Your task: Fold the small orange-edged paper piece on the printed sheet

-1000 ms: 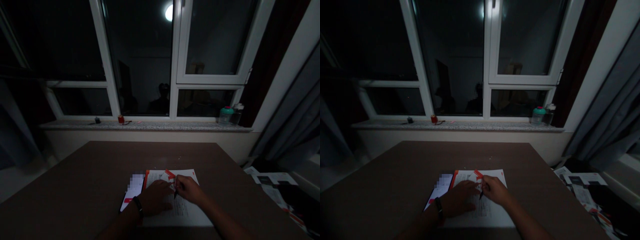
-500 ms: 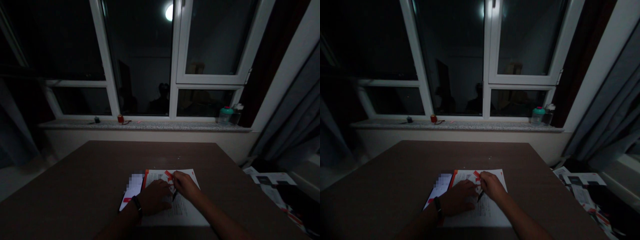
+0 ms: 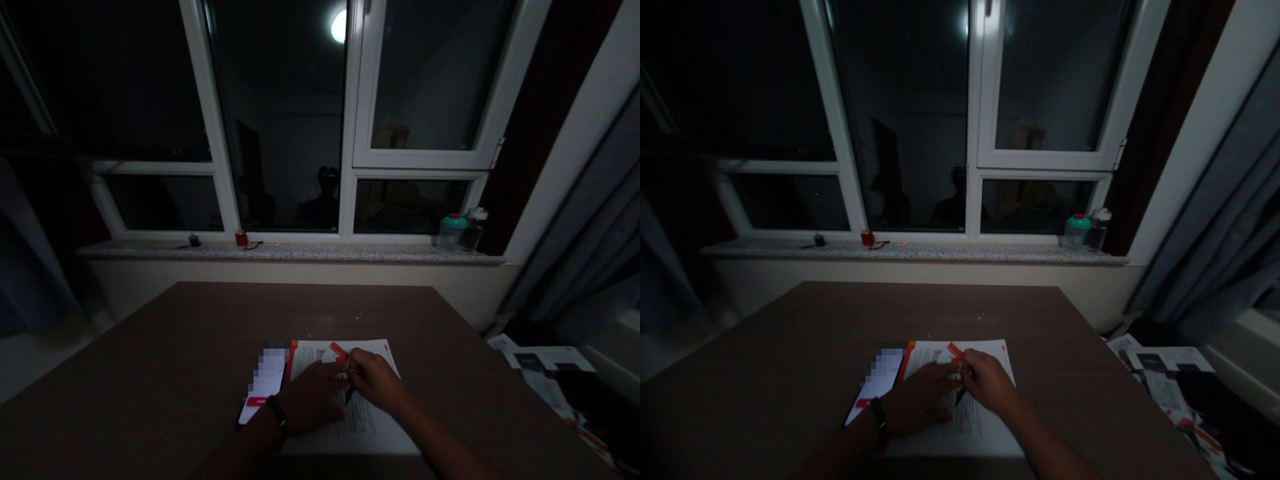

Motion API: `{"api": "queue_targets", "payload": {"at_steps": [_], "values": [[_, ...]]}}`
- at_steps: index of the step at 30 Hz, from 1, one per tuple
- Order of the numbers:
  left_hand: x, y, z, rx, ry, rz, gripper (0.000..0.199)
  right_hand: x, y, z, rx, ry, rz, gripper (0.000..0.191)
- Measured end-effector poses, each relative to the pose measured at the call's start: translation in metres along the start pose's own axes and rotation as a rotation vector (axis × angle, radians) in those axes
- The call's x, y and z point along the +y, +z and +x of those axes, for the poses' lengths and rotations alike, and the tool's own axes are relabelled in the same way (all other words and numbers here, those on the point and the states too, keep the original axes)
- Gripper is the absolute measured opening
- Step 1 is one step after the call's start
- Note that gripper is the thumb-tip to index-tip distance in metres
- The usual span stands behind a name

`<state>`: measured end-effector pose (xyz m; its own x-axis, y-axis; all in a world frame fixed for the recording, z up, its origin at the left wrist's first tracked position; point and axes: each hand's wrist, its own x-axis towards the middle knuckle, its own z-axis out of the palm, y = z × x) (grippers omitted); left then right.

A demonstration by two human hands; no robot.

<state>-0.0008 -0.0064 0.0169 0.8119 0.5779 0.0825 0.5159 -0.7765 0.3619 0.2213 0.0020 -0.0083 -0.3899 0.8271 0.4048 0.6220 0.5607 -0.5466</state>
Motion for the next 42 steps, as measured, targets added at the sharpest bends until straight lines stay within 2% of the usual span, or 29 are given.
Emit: {"api": "queue_targets", "payload": {"at_steps": [7, 12, 19, 27, 35, 42], "values": [[0.005, -0.009, 0.002, 0.014, 0.064, -0.005, 0.042, -0.001, 0.002, -0.003, -0.049, -0.066, 0.095, 0.015], [0.005, -0.009, 0.002, 0.039, 0.090, 0.026, 0.035, -0.002, 0.004, -0.002, -0.040, -0.078, 0.115, 0.017], [-0.001, -0.001, 0.000, 0.050, 0.050, 0.036, 0.042, 0.003, 0.003, 0.004, 0.020, -0.011, 0.036, 0.017], [0.005, -0.008, -0.002, 0.019, 0.014, 0.027, 0.045, 0.010, 0.001, 0.011, 0.053, 0.047, -0.049, 0.014], [0.001, -0.005, -0.002, 0.052, 0.030, 0.013, 0.043, 0.013, 0.002, 0.015, 0.077, 0.109, -0.120, 0.012], [-0.002, -0.002, -0.002, 0.047, 0.032, 0.021, 0.050, 0.017, -0.019, 0.004, 0.107, 0.208, -0.033, 0.009]]}}
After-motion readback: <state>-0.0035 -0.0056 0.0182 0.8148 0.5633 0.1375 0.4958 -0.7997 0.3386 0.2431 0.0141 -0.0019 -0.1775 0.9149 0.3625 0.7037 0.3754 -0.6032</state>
